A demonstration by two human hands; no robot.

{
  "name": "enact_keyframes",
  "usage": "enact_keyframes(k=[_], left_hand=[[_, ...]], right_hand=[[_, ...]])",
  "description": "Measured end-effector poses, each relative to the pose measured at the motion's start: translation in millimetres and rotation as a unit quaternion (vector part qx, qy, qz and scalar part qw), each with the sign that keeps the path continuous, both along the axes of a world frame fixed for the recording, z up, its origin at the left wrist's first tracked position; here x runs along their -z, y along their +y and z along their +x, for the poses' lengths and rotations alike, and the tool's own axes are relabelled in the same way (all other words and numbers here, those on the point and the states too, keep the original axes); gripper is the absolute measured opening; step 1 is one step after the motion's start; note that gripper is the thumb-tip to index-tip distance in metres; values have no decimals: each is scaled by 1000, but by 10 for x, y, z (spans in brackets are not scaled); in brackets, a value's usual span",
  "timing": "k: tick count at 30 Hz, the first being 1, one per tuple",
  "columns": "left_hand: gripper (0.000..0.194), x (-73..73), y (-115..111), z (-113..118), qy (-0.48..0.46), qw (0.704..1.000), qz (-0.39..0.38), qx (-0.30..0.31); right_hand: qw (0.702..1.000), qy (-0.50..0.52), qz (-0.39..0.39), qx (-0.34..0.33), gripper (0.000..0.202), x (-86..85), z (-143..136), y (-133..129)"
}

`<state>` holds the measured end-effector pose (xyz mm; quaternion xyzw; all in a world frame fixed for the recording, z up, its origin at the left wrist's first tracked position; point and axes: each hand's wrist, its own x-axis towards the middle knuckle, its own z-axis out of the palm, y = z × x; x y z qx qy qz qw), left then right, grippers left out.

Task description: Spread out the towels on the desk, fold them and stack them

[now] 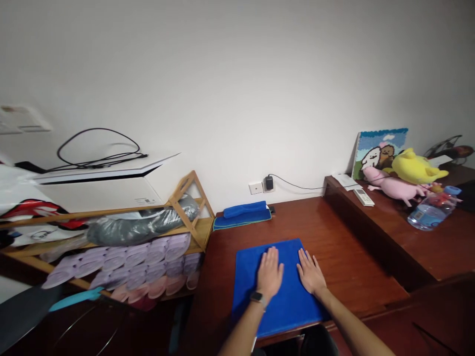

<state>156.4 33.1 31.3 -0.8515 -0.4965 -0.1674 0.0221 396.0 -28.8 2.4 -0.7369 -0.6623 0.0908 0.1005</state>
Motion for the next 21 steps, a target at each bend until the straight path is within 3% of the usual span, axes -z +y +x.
enact_keyframes(k=[2, 4, 6, 7, 9, 13, 15, 17, 21], left_hand=[[63, 53, -260, 530, -13, 998, -23, 55], [62, 131, -470, 946, -21, 995, -65, 71], [62, 198, -568, 1077, -24, 993, -95, 60], [62, 221, -571, 1009, -23, 993, -100, 50], [63, 247, -502, 626, -15, 995, -96, 17], [60, 255, -290, -562, 18, 991, -74, -111], [59, 249, -236, -983, 26, 989, -65, -130], [60, 245, -225, -1160, 31, 988, -66, -137], [62, 258, -248, -1081, 34, 985, -70, -151]], right_hand=[[1000, -5, -5, -12, 66, 11, 17, -12], [999, -14, -12, -29, 64, 14, 30, -26], [999, -17, -15, -33, 63, 4, 33, -35], [999, -15, -16, -27, 64, -5, 30, -38], [1000, -7, -15, -14, 65, -24, 18, -40], [1000, -4, -14, -4, 66, -52, -6, -21], [1000, -8, -19, -1, 66, -75, -11, 0], [999, -11, -30, -1, 65, -107, -12, 9], [1000, -12, -19, 8, 66, -124, -6, -124]])
